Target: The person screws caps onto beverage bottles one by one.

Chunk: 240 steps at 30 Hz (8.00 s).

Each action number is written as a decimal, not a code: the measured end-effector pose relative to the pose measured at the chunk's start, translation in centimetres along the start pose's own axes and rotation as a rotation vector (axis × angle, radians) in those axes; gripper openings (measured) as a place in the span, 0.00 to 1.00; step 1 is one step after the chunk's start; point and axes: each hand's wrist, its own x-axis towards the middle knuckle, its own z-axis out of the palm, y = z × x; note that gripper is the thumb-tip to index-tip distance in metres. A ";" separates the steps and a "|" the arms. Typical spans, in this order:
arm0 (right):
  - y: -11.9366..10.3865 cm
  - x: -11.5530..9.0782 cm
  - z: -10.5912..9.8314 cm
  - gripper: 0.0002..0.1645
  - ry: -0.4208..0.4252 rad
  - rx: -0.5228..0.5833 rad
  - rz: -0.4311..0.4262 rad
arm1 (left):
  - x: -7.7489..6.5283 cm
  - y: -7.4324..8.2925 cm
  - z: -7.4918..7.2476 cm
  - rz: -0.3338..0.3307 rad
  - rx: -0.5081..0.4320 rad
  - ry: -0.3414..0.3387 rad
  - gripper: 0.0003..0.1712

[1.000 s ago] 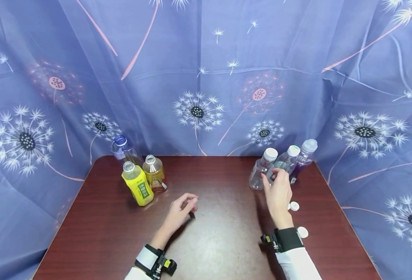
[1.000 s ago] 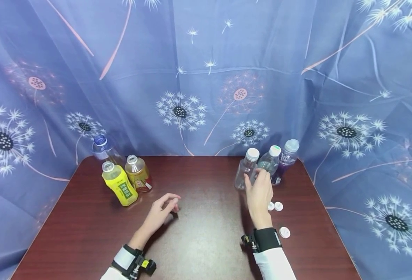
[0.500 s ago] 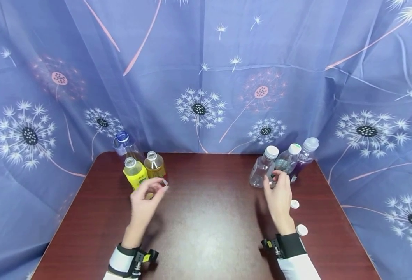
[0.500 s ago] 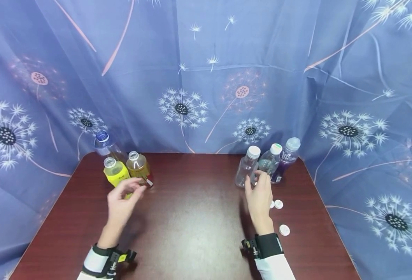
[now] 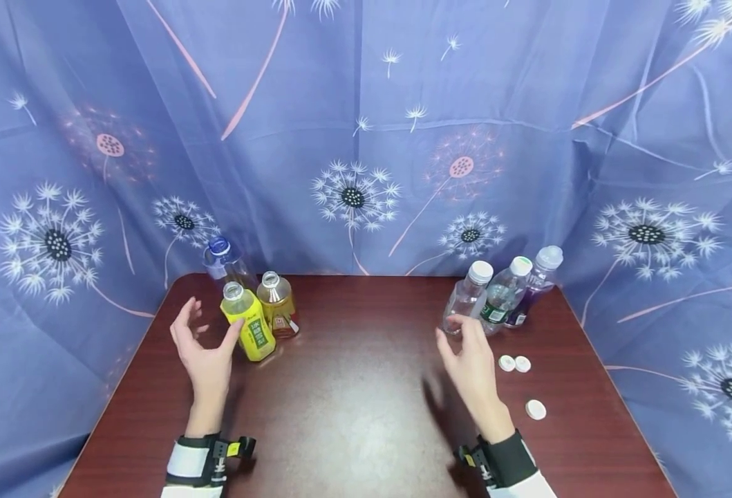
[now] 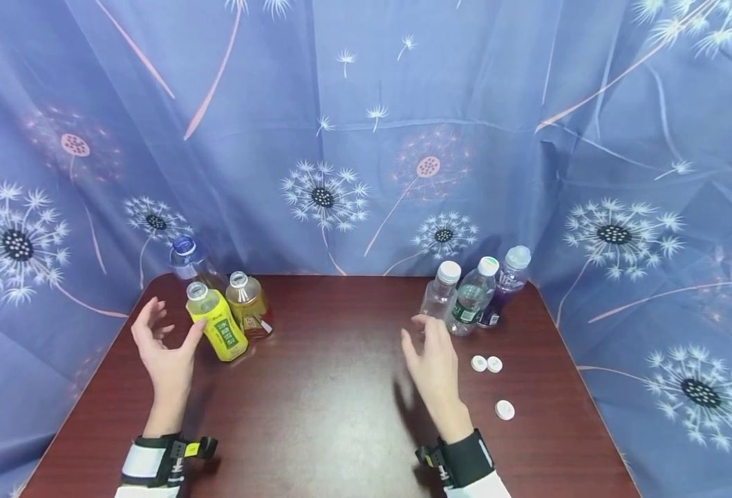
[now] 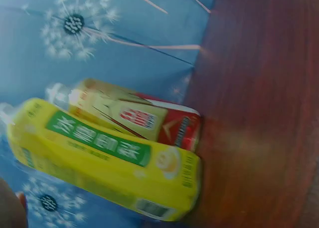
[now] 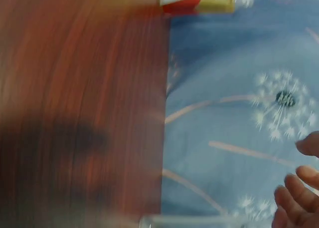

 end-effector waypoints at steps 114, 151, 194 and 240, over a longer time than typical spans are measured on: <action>10.5 0.8 -7.8 0.30 -0.631 -0.414 0.455 | -11.2 -0.5 11.7 -0.205 -0.203 -0.907 0.36; -3.0 4.9 -6.3 0.11 -0.385 -0.009 0.100 | -12.2 -1.4 11.0 -0.260 -0.220 -0.915 0.35; -8.7 6.0 -1.5 0.21 -0.574 0.281 -0.321 | -12.0 -1.7 11.5 -0.193 -0.210 -0.914 0.33; -7.6 5.0 -0.6 0.27 -0.514 0.343 -0.351 | -12.2 -1.7 11.3 -0.251 -0.238 -0.918 0.34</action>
